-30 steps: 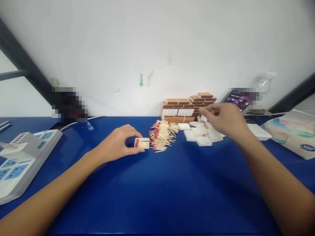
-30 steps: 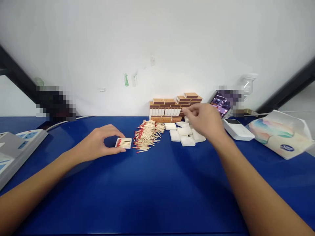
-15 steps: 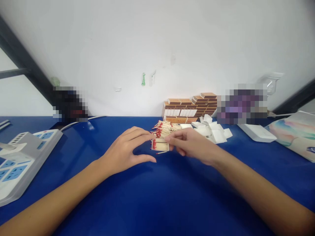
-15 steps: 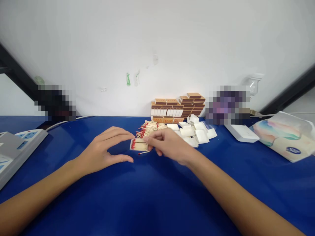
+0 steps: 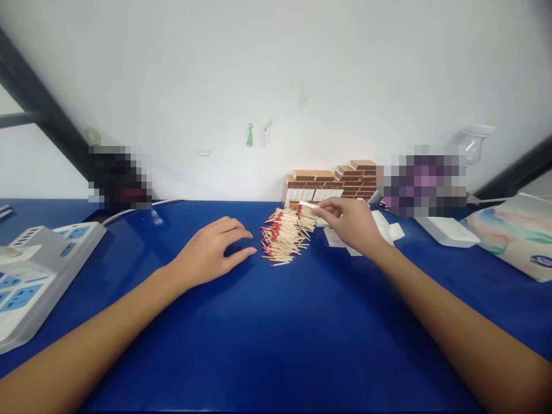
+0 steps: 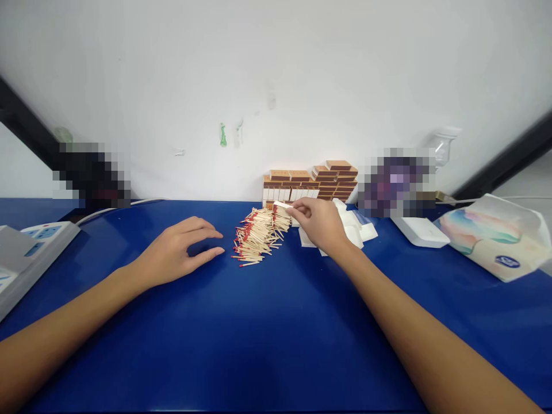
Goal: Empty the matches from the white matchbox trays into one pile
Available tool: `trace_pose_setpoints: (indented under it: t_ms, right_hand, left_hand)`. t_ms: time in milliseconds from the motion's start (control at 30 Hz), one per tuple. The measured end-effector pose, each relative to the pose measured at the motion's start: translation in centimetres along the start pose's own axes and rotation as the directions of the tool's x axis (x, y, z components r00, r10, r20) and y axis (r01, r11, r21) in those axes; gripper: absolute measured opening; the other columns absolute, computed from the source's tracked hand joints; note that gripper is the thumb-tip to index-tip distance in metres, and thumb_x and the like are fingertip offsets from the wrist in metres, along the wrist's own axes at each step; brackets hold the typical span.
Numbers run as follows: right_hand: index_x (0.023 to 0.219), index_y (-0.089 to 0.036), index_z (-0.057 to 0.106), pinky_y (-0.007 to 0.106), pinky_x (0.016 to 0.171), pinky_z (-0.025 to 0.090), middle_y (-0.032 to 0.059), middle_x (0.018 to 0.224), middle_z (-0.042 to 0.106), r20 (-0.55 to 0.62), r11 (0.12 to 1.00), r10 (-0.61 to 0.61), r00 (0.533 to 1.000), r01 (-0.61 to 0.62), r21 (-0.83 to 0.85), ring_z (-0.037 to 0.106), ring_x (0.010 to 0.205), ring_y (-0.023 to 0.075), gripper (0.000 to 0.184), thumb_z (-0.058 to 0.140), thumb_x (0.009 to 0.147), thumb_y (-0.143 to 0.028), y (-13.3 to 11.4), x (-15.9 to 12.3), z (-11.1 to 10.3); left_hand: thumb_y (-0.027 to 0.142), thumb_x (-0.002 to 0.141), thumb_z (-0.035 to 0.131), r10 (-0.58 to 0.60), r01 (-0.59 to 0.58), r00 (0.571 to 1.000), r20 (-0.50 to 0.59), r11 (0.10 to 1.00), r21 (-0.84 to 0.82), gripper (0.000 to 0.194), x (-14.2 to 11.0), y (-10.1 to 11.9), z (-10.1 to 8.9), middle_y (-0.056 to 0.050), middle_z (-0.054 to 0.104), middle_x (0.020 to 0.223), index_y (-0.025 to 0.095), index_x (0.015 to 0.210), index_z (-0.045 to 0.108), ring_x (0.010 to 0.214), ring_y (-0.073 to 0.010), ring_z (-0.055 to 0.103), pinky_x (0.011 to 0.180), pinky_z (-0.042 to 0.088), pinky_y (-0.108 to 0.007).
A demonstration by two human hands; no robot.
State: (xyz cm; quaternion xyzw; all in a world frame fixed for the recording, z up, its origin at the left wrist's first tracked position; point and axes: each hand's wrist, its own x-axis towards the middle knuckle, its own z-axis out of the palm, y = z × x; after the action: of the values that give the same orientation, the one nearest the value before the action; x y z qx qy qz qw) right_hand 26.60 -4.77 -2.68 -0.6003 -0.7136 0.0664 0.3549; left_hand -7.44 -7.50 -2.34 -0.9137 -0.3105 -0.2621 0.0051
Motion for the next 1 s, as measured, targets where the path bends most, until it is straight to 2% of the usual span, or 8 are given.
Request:
trace_pose_setpoints:
  t_ms: [167,333,467,633,733,800,900,1000]
  right_hand:
    - [0.105,-0.02,0.076,0.034,0.067,0.043,0.0091,0.099,0.081,-0.025,0.888,-0.312,0.95,0.283,-0.362,0.073,0.084,0.0263,0.025,0.057,0.102,-0.036,0.4,-0.1,0.5]
    - [0.11,-0.02,0.074,0.034,0.071,0.042,0.0112,0.102,0.08,-0.036,0.81,-0.412,0.911,0.348,-0.472,0.072,0.094,0.0267,0.034,0.047,0.108,-0.04,0.5,-0.1,0.3]
    - [0.112,-0.021,0.074,0.035,0.076,0.044,0.0124,0.105,0.079,-0.071,0.824,-0.419,0.905,0.346,-0.448,0.07,0.099,0.0277,0.038,0.043,0.109,-0.043,0.2,-0.3,-0.1]
    - [0.109,-0.02,0.075,0.037,0.077,0.046,0.0127,0.098,0.079,-0.154,0.897,-0.354,0.922,0.289,-0.334,0.071,0.092,0.0279,0.037,0.048,0.107,-0.045,-0.8,-0.7,-0.5]
    - [0.101,-0.02,0.076,0.036,0.072,0.049,0.0105,0.089,0.078,-0.208,0.976,-0.188,0.96,0.159,-0.149,0.069,0.078,0.0248,0.033,0.059,0.1,-0.048,-1.5,-0.7,-1.3]
    - [0.093,-0.021,0.077,0.035,0.067,0.049,0.0089,0.085,0.078,-0.156,0.999,-0.037,0.987,0.038,0.001,0.068,0.072,0.023,0.031,0.067,0.094,-0.05,-1.4,-0.4,-2.4]
    - [0.085,-0.021,0.077,0.034,0.06,0.046,0.008,0.078,0.077,0.04,0.988,0.128,0.991,-0.131,0.08,0.064,0.062,0.0203,0.035,0.071,0.09,-0.054,0.3,0.4,-5.0]
    - [0.074,-0.019,0.075,0.035,0.056,0.04,0.008,0.063,0.07,0.05,0.998,0.062,0.997,-0.06,-0.034,0.055,0.051,0.0182,0.042,0.072,0.089,-0.058,2.9,0.9,-7.1]
  left_hand:
    - [0.042,0.102,0.06,-0.007,0.007,1.0,0.019,1.0,-0.01,0.028,0.0,-0.1,0.0,-0.008,0.072,0.112,0.022,0.117,0.071,0.104,-0.0228,0.067,0.093,0.056,-0.04]
    - [0.042,0.102,0.06,-0.015,0.015,1.0,0.025,1.0,-0.014,0.028,0.0,-0.3,-0.1,-0.008,0.073,0.111,0.02,0.116,0.072,0.104,-0.0226,0.067,0.093,0.056,-0.04]
    - [0.042,0.102,0.06,-0.02,0.02,0.999,0.038,1.0,-0.014,0.028,0.0,-0.2,-0.1,-0.008,0.073,0.111,0.02,0.116,0.072,0.103,-0.023,0.068,0.092,0.056,-0.04]
    - [0.041,0.103,0.059,-0.006,0.007,0.998,0.054,1.0,-0.013,0.028,0.1,-0.2,-0.1,-0.008,0.073,0.11,0.02,0.116,0.072,0.104,-0.0233,0.067,0.092,0.057,-0.04]
    - [0.042,0.103,0.059,-0.006,0.006,0.999,0.045,1.0,-0.006,0.029,0.0,-0.4,-0.1,-0.008,0.074,0.109,0.019,0.115,0.072,0.104,-0.0234,0.067,0.092,0.057,-0.04]
    - [0.041,0.102,0.06,-0.011,0.011,0.999,0.035,1.0,-0.001,0.029,-0.1,-0.5,0.0,-0.008,0.074,0.11,0.019,0.115,0.072,0.104,-0.0232,0.068,0.092,0.057,-0.04]
    - [0.04,0.103,0.06,-0.011,0.011,0.999,0.034,1.0,0.0,0.028,-0.1,-0.5,0.1,-0.008,0.074,0.11,0.019,0.115,0.072,0.104,-0.0229,0.068,0.091,0.057,-0.039]
    - [0.04,0.103,0.059,0.001,-0.001,0.999,0.042,1.0,-0.005,0.028,-0.1,-0.2,0.2,-0.008,0.074,0.11,0.019,0.116,0.072,0.104,-0.0228,0.068,0.092,0.056,-0.038]
